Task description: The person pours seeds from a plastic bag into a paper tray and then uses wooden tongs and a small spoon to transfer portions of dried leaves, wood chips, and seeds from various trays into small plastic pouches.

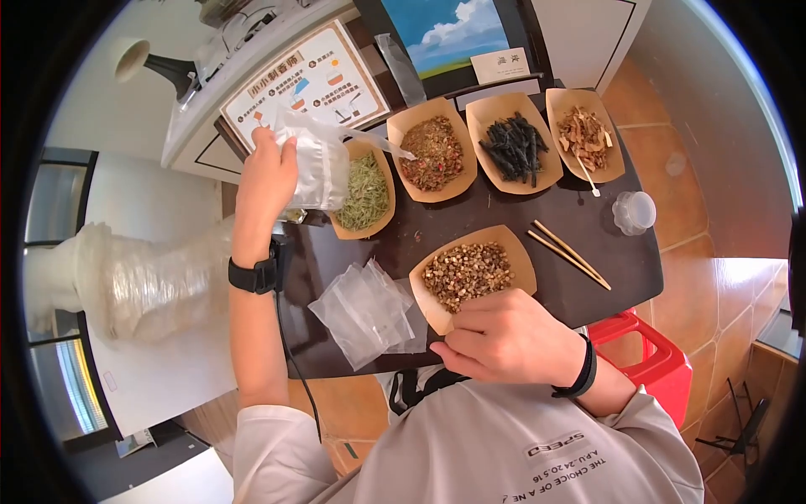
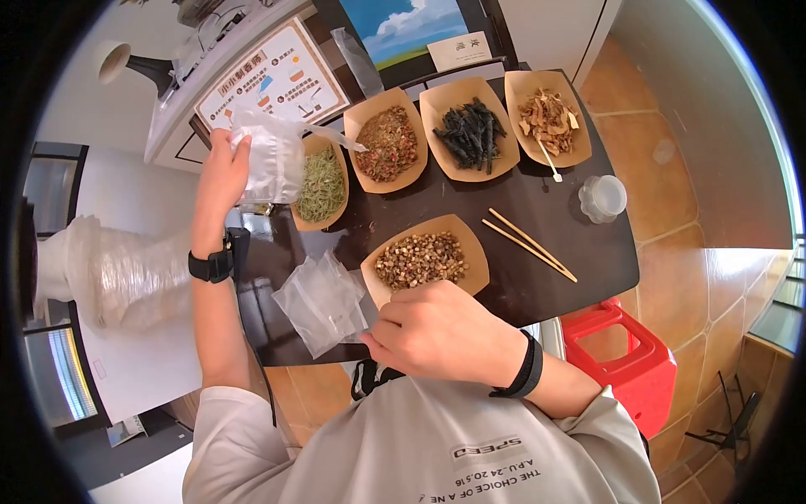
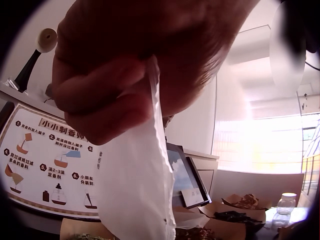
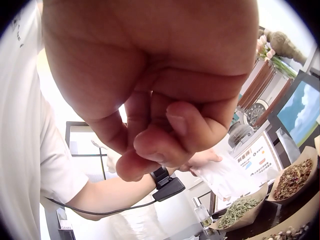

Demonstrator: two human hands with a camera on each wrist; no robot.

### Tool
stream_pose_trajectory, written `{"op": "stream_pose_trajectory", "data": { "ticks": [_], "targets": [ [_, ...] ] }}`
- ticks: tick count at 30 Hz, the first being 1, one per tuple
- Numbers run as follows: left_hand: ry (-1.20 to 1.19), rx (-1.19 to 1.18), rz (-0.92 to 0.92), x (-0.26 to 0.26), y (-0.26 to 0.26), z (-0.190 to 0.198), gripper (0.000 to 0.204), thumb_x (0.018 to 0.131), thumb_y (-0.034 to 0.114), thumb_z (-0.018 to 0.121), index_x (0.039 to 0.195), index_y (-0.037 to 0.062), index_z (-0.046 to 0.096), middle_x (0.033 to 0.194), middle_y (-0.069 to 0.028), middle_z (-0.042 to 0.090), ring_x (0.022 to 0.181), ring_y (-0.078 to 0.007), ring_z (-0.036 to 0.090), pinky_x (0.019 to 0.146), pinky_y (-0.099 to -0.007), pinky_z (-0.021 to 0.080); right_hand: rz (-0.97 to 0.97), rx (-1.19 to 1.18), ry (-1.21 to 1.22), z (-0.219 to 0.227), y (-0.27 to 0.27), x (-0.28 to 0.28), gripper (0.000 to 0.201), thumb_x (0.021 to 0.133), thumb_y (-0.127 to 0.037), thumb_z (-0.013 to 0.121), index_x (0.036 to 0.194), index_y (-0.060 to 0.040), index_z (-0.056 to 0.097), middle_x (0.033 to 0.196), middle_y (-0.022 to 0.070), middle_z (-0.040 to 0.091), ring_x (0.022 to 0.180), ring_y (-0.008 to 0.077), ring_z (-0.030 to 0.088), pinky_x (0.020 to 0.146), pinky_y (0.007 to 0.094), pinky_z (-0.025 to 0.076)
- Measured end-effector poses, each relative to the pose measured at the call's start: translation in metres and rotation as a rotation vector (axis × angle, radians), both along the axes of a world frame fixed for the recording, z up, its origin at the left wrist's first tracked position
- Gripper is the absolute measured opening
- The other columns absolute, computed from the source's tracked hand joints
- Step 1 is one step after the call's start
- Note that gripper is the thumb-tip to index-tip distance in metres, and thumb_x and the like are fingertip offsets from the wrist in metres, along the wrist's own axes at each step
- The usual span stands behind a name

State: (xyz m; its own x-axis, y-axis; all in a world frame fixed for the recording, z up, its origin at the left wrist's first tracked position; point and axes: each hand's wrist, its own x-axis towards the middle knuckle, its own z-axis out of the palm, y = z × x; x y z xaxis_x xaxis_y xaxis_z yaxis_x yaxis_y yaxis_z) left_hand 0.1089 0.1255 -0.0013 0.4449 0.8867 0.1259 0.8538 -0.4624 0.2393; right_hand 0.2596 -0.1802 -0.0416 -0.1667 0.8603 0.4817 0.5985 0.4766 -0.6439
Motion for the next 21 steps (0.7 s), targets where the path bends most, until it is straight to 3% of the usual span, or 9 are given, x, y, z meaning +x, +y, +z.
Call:
{"op": "stream_pose_trajectory", "data": {
  "ticks": [3, 5, 6, 8, 12, 14, 15, 17, 21],
  "targets": [
    [-0.153, 0.044, -0.075, -0.013, 0.009, -0.01, 0.039, 0.1, 0.031, 0.052, 0.116, -0.003, 0.044, 0.091, -0.0308, 0.065, 0.088, -0.0509, 0.063, 0.079, -0.0511, 0.048, -0.011, 0.008, 0.003, 0.0, 0.001, 0.001, 0.03, 0.08, -0.014, 0.073, 0.059, -0.0024, 0.055, 0.057, 0.0064, 0.05, 0.052, 0.0237, 0.056, 0.047, 0.0365, 0.047],
    [-0.273, 0.039, -0.04, -0.022, 0.009, -0.017, 0.034, 0.101, 0.032, 0.055, 0.111, 0.0017, 0.046, 0.073, -0.0147, 0.059, 0.063, -0.0224, 0.061, 0.063, -0.0363, 0.047, -0.009, 0.0, 0.009, -0.002, 0.001, 0.001, 0.031, 0.08, -0.014, 0.073, 0.058, -0.0026, 0.055, 0.056, 0.0064, 0.05, 0.052, 0.0237, 0.056, 0.047, 0.0364, 0.047],
    [-0.274, 0.04, -0.041, -0.025, 0.005, -0.02, 0.034, 0.101, 0.032, 0.055, 0.111, 0.0017, 0.046, 0.073, -0.0147, 0.059, 0.063, -0.0224, 0.061, 0.063, -0.0363, 0.047, -0.01, 0.001, 0.009, -0.002, 0.0, 0.001, 0.031, 0.08, -0.014, 0.073, 0.058, -0.0026, 0.055, 0.056, 0.0064, 0.05, 0.052, 0.0237, 0.056, 0.047, 0.0364, 0.047],
    [-0.381, -0.013, -0.022, -0.031, -0.007, -0.025, 0.03, 0.102, 0.031, 0.054, 0.11, 0.0036, 0.048, 0.068, -0.007, 0.055, 0.053, -0.0128, 0.054, 0.052, -0.0304, 0.041, -0.004, -0.008, 0.012, -0.001, 0.002, 0.001, 0.031, 0.081, -0.014, 0.073, 0.058, -0.0028, 0.055, 0.056, 0.0062, 0.05, 0.051, 0.0237, 0.055, 0.046, 0.0363, 0.047],
    [-0.461, 0.025, -0.107, -0.045, -0.018, -0.033, 0.026, 0.104, 0.03, 0.051, 0.111, 0.0051, 0.046, 0.066, -0.0037, 0.053, 0.045, -0.0101, 0.046, 0.044, -0.0281, 0.036, 0.007, 0.007, 0.023, -0.005, 0.005, -0.002, 0.031, 0.081, -0.015, 0.073, 0.058, -0.0026, 0.055, 0.055, 0.0061, 0.05, 0.051, 0.0239, 0.056, 0.046, 0.0365, 0.047],
    [-0.643, -0.288, -0.064, -0.048, -0.027, -0.029, 0.022, 0.106, 0.026, 0.048, 0.112, 0.0052, 0.042, 0.069, -0.0057, 0.055, 0.05, -0.0109, 0.047, 0.049, -0.0283, 0.039, 0.024, -0.026, 0.035, -0.004, 0.005, -0.002, 0.029, 0.082, -0.011, 0.073, 0.061, -0.0046, 0.053, 0.059, 0.0061, 0.049, 0.053, 0.0242, 0.053, 0.047, 0.0382, 0.044],
    [-0.643, -0.285, -0.065, -0.05, -0.029, -0.031, 0.022, 0.106, 0.026, 0.048, 0.112, 0.0052, 0.042, 0.069, -0.0057, 0.055, 0.05, -0.0109, 0.047, 0.049, -0.0283, 0.039, 0.025, -0.023, 0.035, -0.004, 0.006, -0.003, 0.029, 0.082, -0.011, 0.073, 0.061, -0.0046, 0.053, 0.059, 0.0061, 0.049, 0.053, 0.0242, 0.053, 0.047, 0.0382, 0.044],
    [-0.742, -0.309, -0.068, -0.054, -0.032, -0.035, 0.021, 0.107, 0.025, 0.046, 0.114, 0.0069, 0.04, 0.07, -0.0001, 0.054, 0.048, -0.004, 0.04, 0.045, -0.02, 0.032, 0.022, -0.012, 0.04, -0.003, 0.007, -0.004, 0.029, 0.082, -0.011, 0.073, 0.061, -0.0045, 0.053, 0.059, 0.0062, 0.049, 0.053, 0.0244, 0.053, 0.047, 0.038, 0.044],
    [-0.789, -0.3, -0.061, -0.057, -0.036, -0.039, 0.019, 0.107, 0.023, 0.045, 0.115, 0.0064, 0.04, 0.075, -0.0017, 0.057, 0.05, -0.0031, 0.038, 0.045, -0.0194, 0.032, 0.022, -0.015, 0.032, -0.004, 0.007, -0.004, 0.03, 0.081, -0.011, 0.073, 0.061, -0.0044, 0.053, 0.058, 0.0063, 0.048, 0.052, 0.0243, 0.053, 0.047, 0.0381, 0.044]
  ]
}}
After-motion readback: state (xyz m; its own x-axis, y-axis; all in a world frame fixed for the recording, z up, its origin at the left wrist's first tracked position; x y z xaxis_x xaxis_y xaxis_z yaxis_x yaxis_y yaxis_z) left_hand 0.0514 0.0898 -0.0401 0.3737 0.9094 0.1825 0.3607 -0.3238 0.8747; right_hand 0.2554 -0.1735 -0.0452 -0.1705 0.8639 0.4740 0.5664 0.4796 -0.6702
